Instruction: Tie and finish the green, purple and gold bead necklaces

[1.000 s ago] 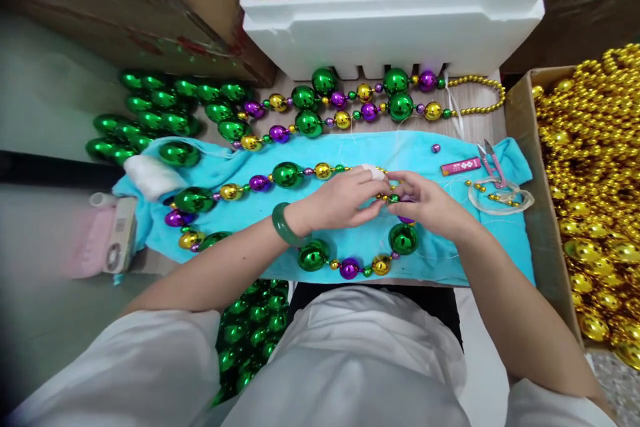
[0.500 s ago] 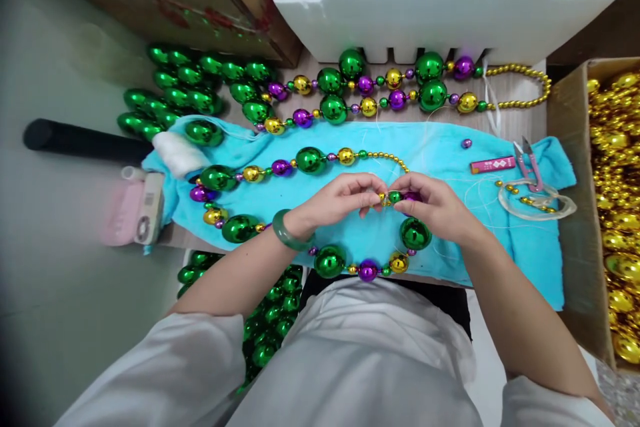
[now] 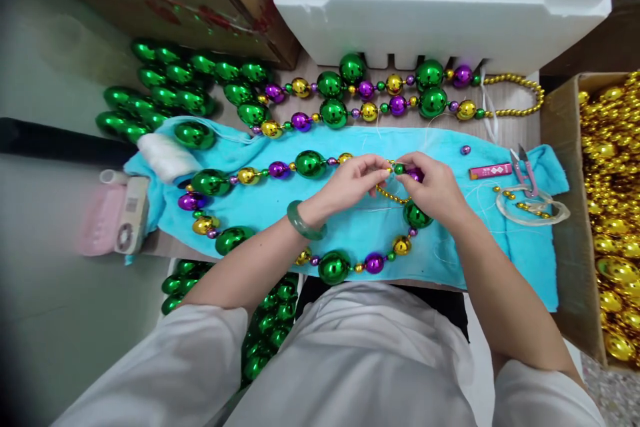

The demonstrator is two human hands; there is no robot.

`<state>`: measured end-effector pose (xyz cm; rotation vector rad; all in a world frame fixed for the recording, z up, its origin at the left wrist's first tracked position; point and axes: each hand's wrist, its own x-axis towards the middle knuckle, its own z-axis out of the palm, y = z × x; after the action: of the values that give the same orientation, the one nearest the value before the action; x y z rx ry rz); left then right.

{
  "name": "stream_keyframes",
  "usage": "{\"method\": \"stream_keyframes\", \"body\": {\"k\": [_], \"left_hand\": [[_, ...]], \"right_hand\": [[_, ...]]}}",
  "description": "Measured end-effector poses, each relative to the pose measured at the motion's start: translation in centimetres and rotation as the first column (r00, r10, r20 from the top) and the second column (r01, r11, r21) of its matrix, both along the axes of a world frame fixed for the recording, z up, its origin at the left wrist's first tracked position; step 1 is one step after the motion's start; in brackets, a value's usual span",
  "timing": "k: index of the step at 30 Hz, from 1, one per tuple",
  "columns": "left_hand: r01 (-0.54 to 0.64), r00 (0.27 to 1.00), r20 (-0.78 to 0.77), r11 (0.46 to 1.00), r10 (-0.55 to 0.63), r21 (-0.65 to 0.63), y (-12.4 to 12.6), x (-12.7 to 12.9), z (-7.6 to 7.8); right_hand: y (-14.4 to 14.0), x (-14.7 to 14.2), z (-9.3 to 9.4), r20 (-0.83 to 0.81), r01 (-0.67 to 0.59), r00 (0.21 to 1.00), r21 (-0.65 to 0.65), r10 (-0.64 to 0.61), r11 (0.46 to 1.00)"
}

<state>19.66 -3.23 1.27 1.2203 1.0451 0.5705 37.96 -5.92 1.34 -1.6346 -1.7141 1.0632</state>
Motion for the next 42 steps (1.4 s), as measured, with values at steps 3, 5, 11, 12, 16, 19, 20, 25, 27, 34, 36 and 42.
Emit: {"method": "stream_keyframes", "body": {"k": [3,5,11,12,16,19,20,25,27,34,36,42], "left_hand": [[0.002,0.994,-0.113,0.999,-0.006,-0.036,1.7,0.4,0.9],[-0.01,0.993,-0.121,0.99,-0.007,-0.139,2.4,0.3,1.2],[-0.054,0.998,0.02,0.954,0.063,-0.294,2.4,-0.7,1.5],[-0.045,0.998,0.032,0.952,0.058,-0.303,2.3,-0.9,1.5],[-0.026,0.996,0.076,0.952,0.051,-0.305,1.7,-1.6,1.5],[-0.032,0.993,0.096,0.952,0.064,-0.305,1.4,-2.0,1.3],[-0.034,0.992,0.102,0.952,0.068,-0.305,1.4,-2.1,1.2],[-0.029,0.99,0.127,0.961,0.066,-0.275,1.1,-2.1,1.0],[-0.032,0.991,0.119,0.969,0.063,-0.247,1.0,-2.0,1.0],[-0.1,0.993,0.063,0.995,0.1,-0.001,-0.1,-1.0,1.5],[-0.08,0.997,0.016,0.99,0.079,0.117,-0.5,-0.6,1.9],[0.061,0.992,-0.126,0.926,-0.015,0.373,-1.4,0.0,3.5]], "right_hand": [[0.2,-0.3,1.1,0.292,-0.057,0.956,0.22,-0.01,0.974],[-1.0,-1.4,1.3,0.44,-0.129,0.896,0.371,-0.052,0.92],[-5.7,-6.2,-0.5,0.749,-0.569,0.576,0.081,0.326,0.818],[-5.9,-6.7,-0.8,0.766,-0.579,0.533,0.02,0.36,0.815],[-5.6,-6.7,-1.4,0.763,-0.622,0.496,-0.02,0.414,0.783],[-5.5,-5.8,-1.2,0.698,-0.629,0.595,0.095,0.399,0.771],[-5.6,-5.4,-1.0,0.653,-0.615,0.651,0.154,0.387,0.774],[-6.8,-3.9,0.9,0.13,-0.304,0.953,0.416,0.275,0.857],[-7.2,-3.5,1.9,-0.048,-0.056,0.996,0.355,0.077,0.933],[-6.5,-1.2,4.2,-0.179,0.372,0.922,0.152,-0.345,0.916],[-5.8,-0.6,4.6,-0.199,0.434,0.898,0.257,-0.393,0.863],[-3.4,-0.3,5.1,0.104,0.077,0.989,0.277,-0.109,0.958]]}}
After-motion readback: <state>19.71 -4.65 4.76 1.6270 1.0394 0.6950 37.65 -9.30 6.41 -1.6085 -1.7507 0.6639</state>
